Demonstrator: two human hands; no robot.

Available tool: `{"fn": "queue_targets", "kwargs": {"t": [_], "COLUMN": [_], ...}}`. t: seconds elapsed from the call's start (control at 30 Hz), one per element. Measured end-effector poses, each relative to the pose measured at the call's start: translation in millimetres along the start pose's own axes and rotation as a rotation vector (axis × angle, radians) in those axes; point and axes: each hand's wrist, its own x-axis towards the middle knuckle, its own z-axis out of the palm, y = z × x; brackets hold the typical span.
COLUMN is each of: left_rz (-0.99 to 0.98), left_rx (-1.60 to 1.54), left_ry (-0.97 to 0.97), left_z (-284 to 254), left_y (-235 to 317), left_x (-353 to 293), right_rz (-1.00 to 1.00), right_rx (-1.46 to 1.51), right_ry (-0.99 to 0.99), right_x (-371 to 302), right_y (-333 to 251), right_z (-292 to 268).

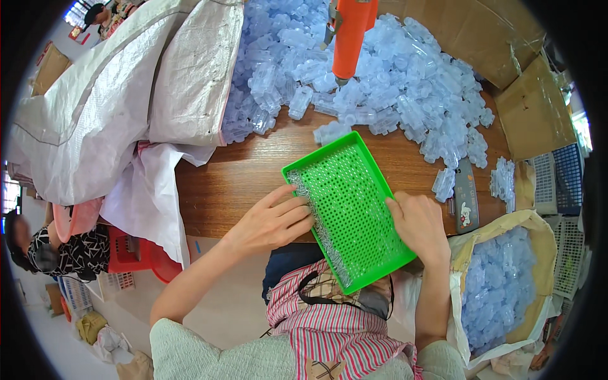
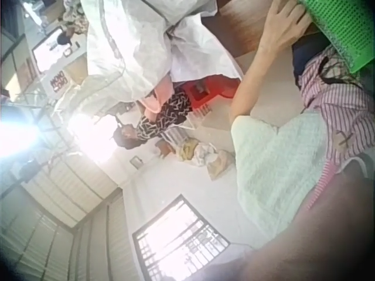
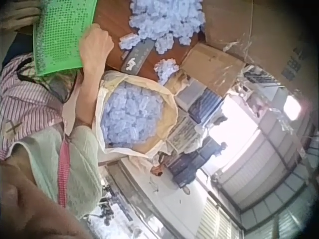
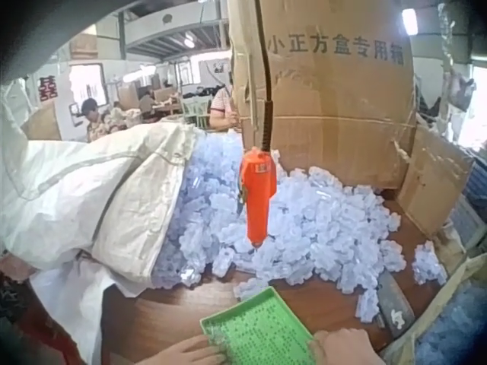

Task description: Assembling small plastic components using a powered screwdriver and small pins.

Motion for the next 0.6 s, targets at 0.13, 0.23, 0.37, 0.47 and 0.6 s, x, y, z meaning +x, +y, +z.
{"fn": "queue_targets", "kwargs": {"t": [0.13,0.23,0.37,0.47,0.6], "left_rz": [-0.028,-0.040,-0.102,-0.149,-0.244], "left_rx": [-0.067,-0.080,-0.147,-0.173,-0.183], "left_ry": [0.113,0.175,0.215,0.236,0.275], "left_z": [12,17,18,26,37], "left_y": [12,29,55,65,68], "left_x": [-9,-9,5,16,29], "right_rz": [-0.030,-0.101,-0.178,-0.181,-0.145], "right_rx": [-0.044,-0.070,-0.116,-0.062,0.044], "right_ry": [0.034,0.114,0.247,0.322,0.443], "right_x": [21,33,47,51,47], "right_y": [-8,-11,-12,-4,15], "right_z": [-5,-2,3,6,1]}}
